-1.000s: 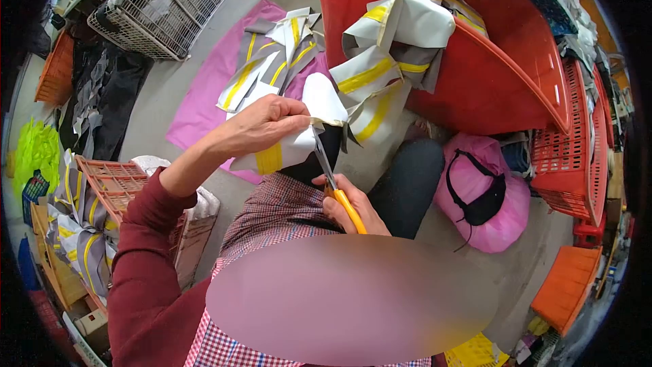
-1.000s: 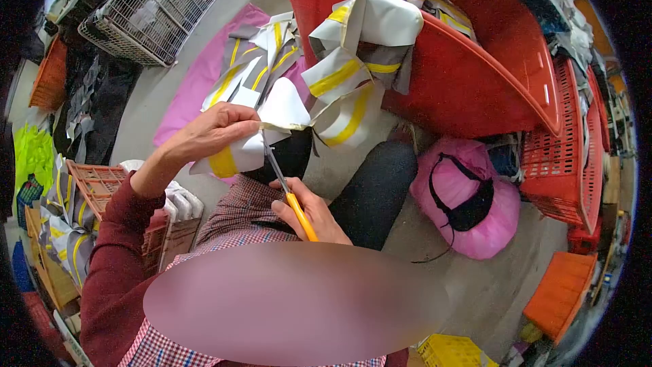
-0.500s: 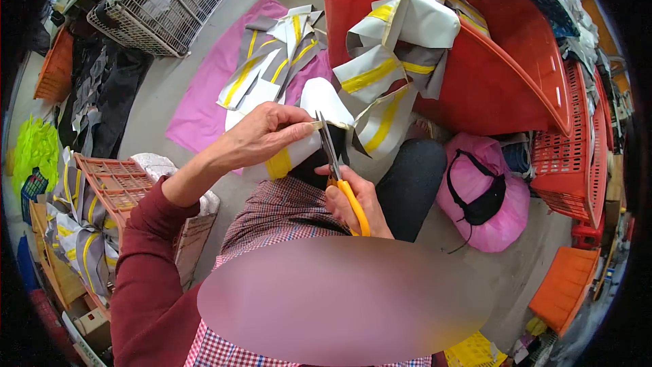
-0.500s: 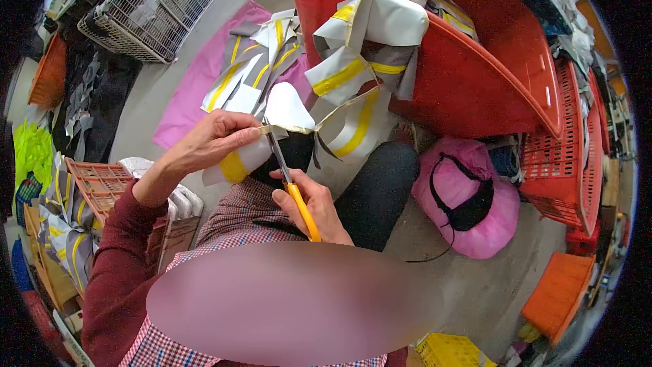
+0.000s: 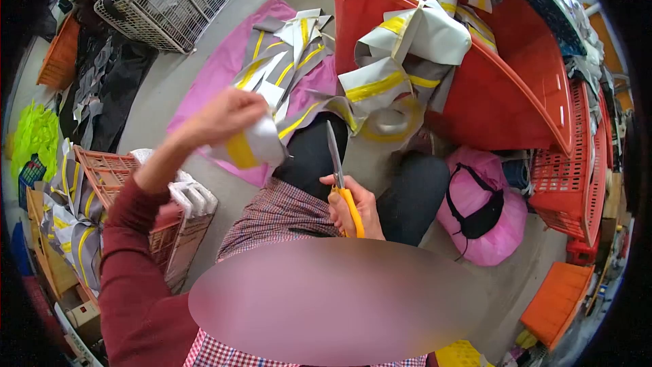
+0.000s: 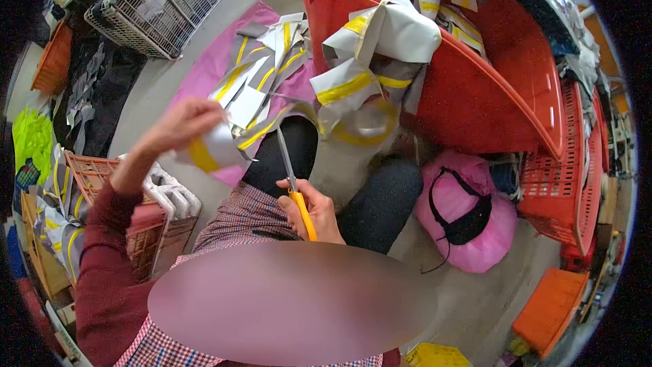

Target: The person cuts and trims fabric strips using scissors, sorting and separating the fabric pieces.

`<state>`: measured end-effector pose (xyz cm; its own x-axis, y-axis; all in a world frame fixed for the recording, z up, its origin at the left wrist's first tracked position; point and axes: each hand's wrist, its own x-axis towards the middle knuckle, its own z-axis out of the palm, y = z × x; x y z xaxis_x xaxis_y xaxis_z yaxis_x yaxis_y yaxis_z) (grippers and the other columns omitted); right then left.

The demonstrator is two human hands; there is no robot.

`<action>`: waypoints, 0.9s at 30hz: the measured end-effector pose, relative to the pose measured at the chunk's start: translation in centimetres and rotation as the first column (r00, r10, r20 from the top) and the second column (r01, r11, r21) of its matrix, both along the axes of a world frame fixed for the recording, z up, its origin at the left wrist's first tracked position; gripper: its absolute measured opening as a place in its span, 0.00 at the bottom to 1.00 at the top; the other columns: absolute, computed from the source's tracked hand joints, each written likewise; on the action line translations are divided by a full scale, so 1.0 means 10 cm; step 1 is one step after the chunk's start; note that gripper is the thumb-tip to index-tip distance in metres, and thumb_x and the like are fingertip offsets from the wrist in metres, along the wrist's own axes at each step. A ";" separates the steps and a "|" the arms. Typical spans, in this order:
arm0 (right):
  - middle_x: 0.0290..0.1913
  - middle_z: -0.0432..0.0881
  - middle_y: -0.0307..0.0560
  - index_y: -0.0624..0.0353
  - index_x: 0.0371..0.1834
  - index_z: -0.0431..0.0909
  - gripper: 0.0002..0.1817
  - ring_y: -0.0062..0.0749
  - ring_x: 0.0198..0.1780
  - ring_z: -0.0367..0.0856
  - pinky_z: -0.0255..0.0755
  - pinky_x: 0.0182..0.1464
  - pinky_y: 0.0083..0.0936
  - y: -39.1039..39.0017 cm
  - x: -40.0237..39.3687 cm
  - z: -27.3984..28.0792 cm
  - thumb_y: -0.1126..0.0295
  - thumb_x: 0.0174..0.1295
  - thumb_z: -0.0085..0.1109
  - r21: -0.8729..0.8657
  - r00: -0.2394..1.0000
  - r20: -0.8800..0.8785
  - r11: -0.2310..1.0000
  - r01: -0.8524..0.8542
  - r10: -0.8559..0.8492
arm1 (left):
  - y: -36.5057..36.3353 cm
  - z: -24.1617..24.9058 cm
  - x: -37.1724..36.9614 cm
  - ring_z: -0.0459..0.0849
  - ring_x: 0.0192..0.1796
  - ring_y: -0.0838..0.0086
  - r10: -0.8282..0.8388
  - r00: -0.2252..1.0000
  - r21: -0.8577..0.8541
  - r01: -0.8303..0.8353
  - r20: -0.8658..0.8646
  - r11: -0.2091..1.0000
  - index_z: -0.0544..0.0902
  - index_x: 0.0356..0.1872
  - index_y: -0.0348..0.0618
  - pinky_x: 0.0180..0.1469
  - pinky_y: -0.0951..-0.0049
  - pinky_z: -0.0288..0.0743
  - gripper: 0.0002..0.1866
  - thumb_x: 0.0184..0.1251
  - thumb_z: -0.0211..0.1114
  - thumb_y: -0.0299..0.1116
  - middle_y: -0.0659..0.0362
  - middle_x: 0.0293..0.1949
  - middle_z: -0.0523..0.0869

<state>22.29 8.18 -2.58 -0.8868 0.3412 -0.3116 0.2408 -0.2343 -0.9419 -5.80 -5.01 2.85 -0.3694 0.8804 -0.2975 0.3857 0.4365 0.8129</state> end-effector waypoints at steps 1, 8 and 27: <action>0.26 0.74 0.35 0.58 0.54 0.76 0.16 0.13 0.24 0.70 0.66 0.28 0.13 0.00 0.02 -0.08 0.67 0.65 0.59 0.067 0.999 -0.048 0.997 0.027 -0.024 | 0.04 0.10 -0.24 0.71 0.29 0.88 0.061 0.988 -0.048 -0.068 -0.143 0.997 0.83 0.36 0.37 0.29 0.81 0.66 0.13 0.71 0.57 0.37 0.72 0.26 0.76; 0.28 0.70 0.34 0.58 0.62 0.68 0.21 0.14 0.26 0.66 0.64 0.29 0.14 0.09 0.09 -0.42 0.65 0.68 0.53 0.234 0.999 -0.047 0.972 0.033 -0.023 | 1.06 0.46 -2.21 0.74 0.30 0.81 0.337 0.808 0.329 -0.190 -0.483 0.925 0.82 0.36 0.37 0.32 0.76 0.70 0.18 0.69 0.58 0.45 0.66 0.27 0.79; 0.27 0.69 0.32 0.59 0.61 0.68 0.20 0.11 0.24 0.63 0.61 0.26 0.09 0.25 -0.06 -0.51 0.61 0.71 0.50 -0.111 0.994 -0.025 0.989 0.101 -0.104 | 0.55 -0.43 -2.26 0.80 0.43 0.75 0.150 0.918 0.103 -0.121 -0.368 0.987 0.83 0.45 0.39 0.48 0.68 0.74 0.16 0.70 0.56 0.41 0.57 0.40 0.85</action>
<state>21.66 10.71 -7.64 -0.8586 0.3959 -0.3257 0.1820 -0.3585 -0.9156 -28.42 0.47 -1.40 -0.5577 0.8286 -0.0487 0.6092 0.4485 0.6540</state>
